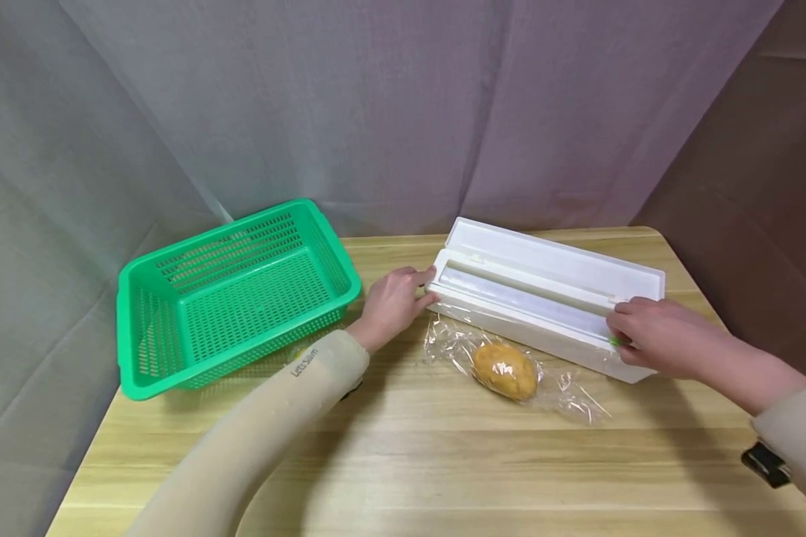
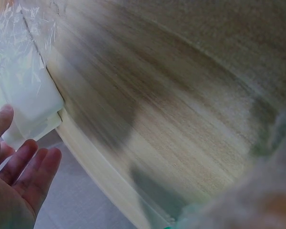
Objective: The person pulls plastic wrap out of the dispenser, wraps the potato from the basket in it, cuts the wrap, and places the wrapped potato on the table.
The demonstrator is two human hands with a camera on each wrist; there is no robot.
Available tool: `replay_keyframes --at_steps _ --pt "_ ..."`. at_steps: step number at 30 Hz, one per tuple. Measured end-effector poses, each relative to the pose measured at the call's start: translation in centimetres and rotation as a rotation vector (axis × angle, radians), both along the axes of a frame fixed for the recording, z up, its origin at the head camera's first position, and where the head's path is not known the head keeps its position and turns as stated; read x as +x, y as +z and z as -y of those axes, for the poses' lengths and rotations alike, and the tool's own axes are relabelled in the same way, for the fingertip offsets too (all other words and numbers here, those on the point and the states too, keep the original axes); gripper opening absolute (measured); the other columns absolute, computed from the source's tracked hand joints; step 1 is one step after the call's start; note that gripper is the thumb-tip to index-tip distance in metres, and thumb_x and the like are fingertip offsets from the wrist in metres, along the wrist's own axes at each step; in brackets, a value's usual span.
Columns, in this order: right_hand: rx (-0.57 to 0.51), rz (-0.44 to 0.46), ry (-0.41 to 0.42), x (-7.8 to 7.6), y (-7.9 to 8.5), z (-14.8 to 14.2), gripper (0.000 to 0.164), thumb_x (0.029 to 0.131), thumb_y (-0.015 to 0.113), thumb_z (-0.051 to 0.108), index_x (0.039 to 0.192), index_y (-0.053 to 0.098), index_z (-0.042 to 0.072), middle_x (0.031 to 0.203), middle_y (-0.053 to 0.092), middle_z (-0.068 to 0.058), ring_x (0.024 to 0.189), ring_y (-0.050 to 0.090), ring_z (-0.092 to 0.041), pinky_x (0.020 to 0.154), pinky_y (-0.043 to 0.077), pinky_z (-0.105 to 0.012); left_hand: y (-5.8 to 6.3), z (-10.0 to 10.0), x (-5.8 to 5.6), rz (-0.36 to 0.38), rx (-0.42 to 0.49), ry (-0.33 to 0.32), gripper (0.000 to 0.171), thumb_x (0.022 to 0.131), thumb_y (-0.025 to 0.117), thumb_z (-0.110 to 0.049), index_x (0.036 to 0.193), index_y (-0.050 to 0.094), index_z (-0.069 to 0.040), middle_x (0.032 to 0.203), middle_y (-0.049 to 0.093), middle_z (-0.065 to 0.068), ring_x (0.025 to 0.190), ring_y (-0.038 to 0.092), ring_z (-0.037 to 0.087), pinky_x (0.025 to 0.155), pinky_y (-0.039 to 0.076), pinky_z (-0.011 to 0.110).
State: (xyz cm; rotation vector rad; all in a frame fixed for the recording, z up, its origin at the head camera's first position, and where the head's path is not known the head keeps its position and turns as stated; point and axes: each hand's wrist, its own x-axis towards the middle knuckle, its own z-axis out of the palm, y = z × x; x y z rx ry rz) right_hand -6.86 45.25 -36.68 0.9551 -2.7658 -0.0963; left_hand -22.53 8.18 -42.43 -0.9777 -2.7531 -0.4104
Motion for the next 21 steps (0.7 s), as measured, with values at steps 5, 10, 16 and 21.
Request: replay_keyframes --at_steps 5,10,16,21 --pt "0.014 -0.027 0.010 0.9 0.2 -0.7 0.051 0.053 0.084 0.004 0.073 0.043 0.025 0.076 0.031 0.019 0.068 0.029 0.001 0.056 0.030 -0.025 0.2 0.0 0.1 -0.007 0.003 0.004 0.055 0.099 0.073 -0.048 0.147 0.066 -0.022 0.108 0.077 0.005 0.087 0.075 0.020 0.066 0.062 0.033" --pt "0.008 -0.064 0.044 1.5 0.3 -1.4 0.050 0.048 0.082 0.006 0.074 0.044 0.024 0.077 0.033 0.018 0.067 0.032 -0.001 0.054 0.033 -0.027 0.2 0.0 0.1 -0.008 0.010 -0.004 0.055 0.099 0.073 -0.048 0.147 0.067 -0.021 0.107 0.077 0.005 0.089 0.075 0.020 0.067 0.062 0.034" --pt "0.030 -0.090 0.059 1.7 -0.2 -1.6 0.039 0.054 0.075 0.012 0.076 0.044 0.023 0.077 0.034 0.017 0.066 0.036 -0.006 0.053 0.031 -0.027 0.1 0.1 0.1 -0.014 -0.012 -0.005 0.055 0.100 0.072 -0.048 0.148 0.066 -0.022 0.103 0.076 0.004 0.085 0.074 0.018 0.065 0.061 0.032" --pt "0.067 -0.070 0.015 1.9 -0.1 -1.4 0.047 0.051 0.083 0.009 0.078 0.047 0.023 0.078 0.038 0.014 0.067 0.043 -0.013 0.052 0.034 -0.029 0.0 0.1 0.1 -0.034 -0.018 0.003 0.053 0.100 0.072 -0.048 0.147 0.067 -0.023 0.099 0.076 0.003 0.080 0.073 0.017 0.061 0.059 0.030"
